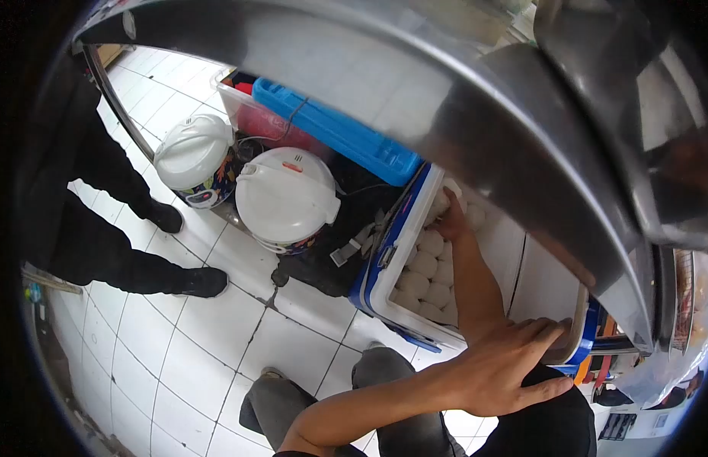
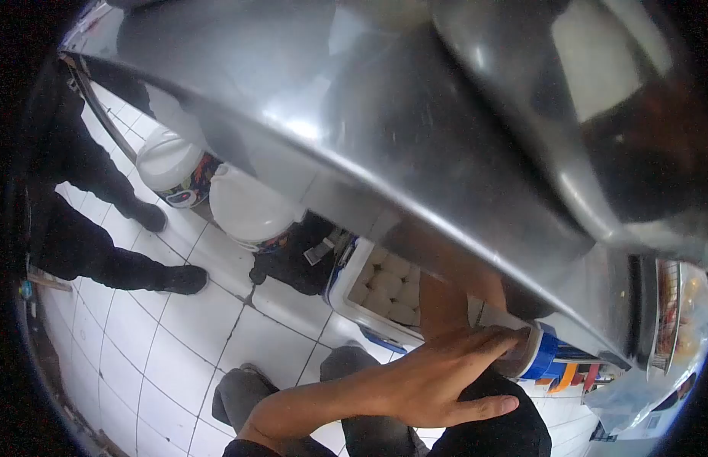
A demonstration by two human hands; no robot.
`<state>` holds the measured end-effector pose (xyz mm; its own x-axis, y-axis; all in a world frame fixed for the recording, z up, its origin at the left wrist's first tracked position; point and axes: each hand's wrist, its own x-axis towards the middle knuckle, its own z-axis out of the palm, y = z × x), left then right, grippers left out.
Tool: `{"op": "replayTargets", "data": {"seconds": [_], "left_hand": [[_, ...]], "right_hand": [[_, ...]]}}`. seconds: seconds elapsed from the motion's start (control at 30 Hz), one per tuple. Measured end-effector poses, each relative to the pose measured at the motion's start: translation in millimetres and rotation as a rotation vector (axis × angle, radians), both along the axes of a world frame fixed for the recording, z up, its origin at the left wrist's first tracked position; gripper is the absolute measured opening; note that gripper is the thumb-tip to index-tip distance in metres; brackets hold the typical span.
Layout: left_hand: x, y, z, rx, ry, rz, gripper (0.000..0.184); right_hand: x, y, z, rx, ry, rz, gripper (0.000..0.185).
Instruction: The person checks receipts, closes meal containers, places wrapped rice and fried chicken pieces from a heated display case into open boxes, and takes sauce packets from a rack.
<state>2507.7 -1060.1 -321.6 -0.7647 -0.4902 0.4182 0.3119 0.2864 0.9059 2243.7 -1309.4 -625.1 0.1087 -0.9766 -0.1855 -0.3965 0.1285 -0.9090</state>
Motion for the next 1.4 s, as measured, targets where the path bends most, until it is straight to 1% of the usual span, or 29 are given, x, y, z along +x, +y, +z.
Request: {"op": "replayTargets", "data": {"seconds": [0.07, 0.13, 0.2, 0.23, 0.3, 0.37, 0.43, 0.5, 0.53, 0.6, 0.63, 0.7, 0.73, 0.8, 0.83, 0.87, 0.9, 0.93, 1.0, 1.07, 1.13, 1.17, 1.2, 1.23, 1.27, 1.3, 1.33, 1.37, 1.4], "left_hand": [[2, -1, 6, 0.006, -0.023, -0.029, 0.09], [2, 0, 6, 0.013, -0.04, -0.043, 0.09], [-3, 2, 3, 0.028, -0.044, -0.053, 0.089], [-4, 3, 2, 0.044, -0.028, -0.034, 0.089], [-5, 7, -1, 0.071, -0.005, 0.004, 0.088], [1, 5, 5, 0.043, -0.066, 0.009, 0.086], [2, 8, 8, 0.038, -0.078, 0.041, 0.084], [-7, 16, 5, 0.056, -0.041, 0.092, 0.082], [-10, 18, 7, 0.056, -0.039, 0.113, 0.082], [-13, 22, 16, 0.062, -0.043, 0.143, 0.08], [-14, 24, 21, 0.111, -0.062, 0.164, 0.077], [-16, 26, 35, 0.209, -0.098, 0.207, 0.071], [-15, 27, 43, 0.189, -0.113, 0.282, 0.065], [-16, 25, 55, 0.112, -0.264, 0.384, 0.072], [-19, 25, 55, 0.068, -0.276, 0.438, 0.08], [-24, 24, 51, 0.049, -0.252, 0.477, 0.077], [-28, 25, 56, 0.024, -0.226, 0.515, 0.074], [-21, 26, 91, 0.205, -0.442, 0.413, 0.064], [-32, 32, 84, 0.258, -0.485, 0.458, 0.057], [-32, 37, 82, 0.016, -0.571, 0.624, 0.059], [-11, 32, 83, 0.074, -0.629, 0.525, 0.07], [2, 40, 80, 0.228, -0.576, 0.496, 0.068], [25, 47, 43, 0.195, -0.489, 0.515, 0.067], [54, 59, 18, 0.221, -0.578, 0.483, 0.068], [74, 93, 38, 0.005, -0.925, 0.537, 0.068], [103, 134, -23, 0.226, -0.968, 0.547, 0.067], [111, 182, -16, 0.488, -0.973, 0.329, 0.066], [96, 226, 37, 0.593, -1.117, 0.086, 0.066], [55, 270, 91, 0.675, -1.34, 0.013, 0.062]], "right_hand": [[3, 1, 1, -0.042, 0.057, 0.012, 0.12], [9, 21, 14, -0.054, 0.049, 0.024, 0.109], [23, 31, 34, 0.091, -0.279, -0.153, 0.098], [29, 26, 35, 0.243, -0.603, -0.333, 0.093], [43, 21, 36, 0.343, -1.0, -0.454, 0.088], [23, 11, -9, 0.227, -1.141, -0.335, 0.087], [-1, 3, -57, -0.051, -0.62, -0.141, 0.083], [-9, 1, -83, -0.229, -0.414, -0.075, 0.078], [0, 8, -78, -0.271, -0.475, -0.103, 0.075], [10, 26, -59, -0.19, -0.84, -0.34, 0.069], [16, 35, -38, -0.176, -0.932, -0.468, 0.068], [30, 61, 2, -0.112, -0.979, -0.651, 0.066], [40, 77, 19, -0.07, -0.975, -0.696, 0.065], [65, 117, 35, 0.054, -0.973, -0.759, 0.064], [83, 143, 43, 0.137, -0.995, -0.772, 0.063], [104, 171, 53, 0.239, -1.038, -0.78, 0.062], [127, 200, 65, 0.343, -1.086, -0.784, 0.062], [151, 232, 78, 0.47, -1.153, -0.773, 0.061], [205, 299, 110, 0.747, -1.297, -0.73, 0.06], [251, 371, 149, 0.998, -1.449, -0.662, 0.058], [275, 437, 178, 1.13, -1.589, -0.533, 0.057], [287, 475, 169, 1.087, -1.746, -0.303, 0.059], [278, 505, 217, 1.09, -1.686, -0.318, 0.061], [261, 542, 263, 1.092, -1.627, -0.334, 0.063], [242, 576, 272, 1.124, -1.619, -0.272, 0.067], [217, 614, 275, 1.148, -1.609, -0.21, 0.07], [182, 646, 302, 1.077, -1.629, -0.216, 0.072], [148, 679, 332, 1.005, -1.647, -0.226, 0.073], [117, 704, 345, 0.946, -1.657, -0.288, 0.074]]}}
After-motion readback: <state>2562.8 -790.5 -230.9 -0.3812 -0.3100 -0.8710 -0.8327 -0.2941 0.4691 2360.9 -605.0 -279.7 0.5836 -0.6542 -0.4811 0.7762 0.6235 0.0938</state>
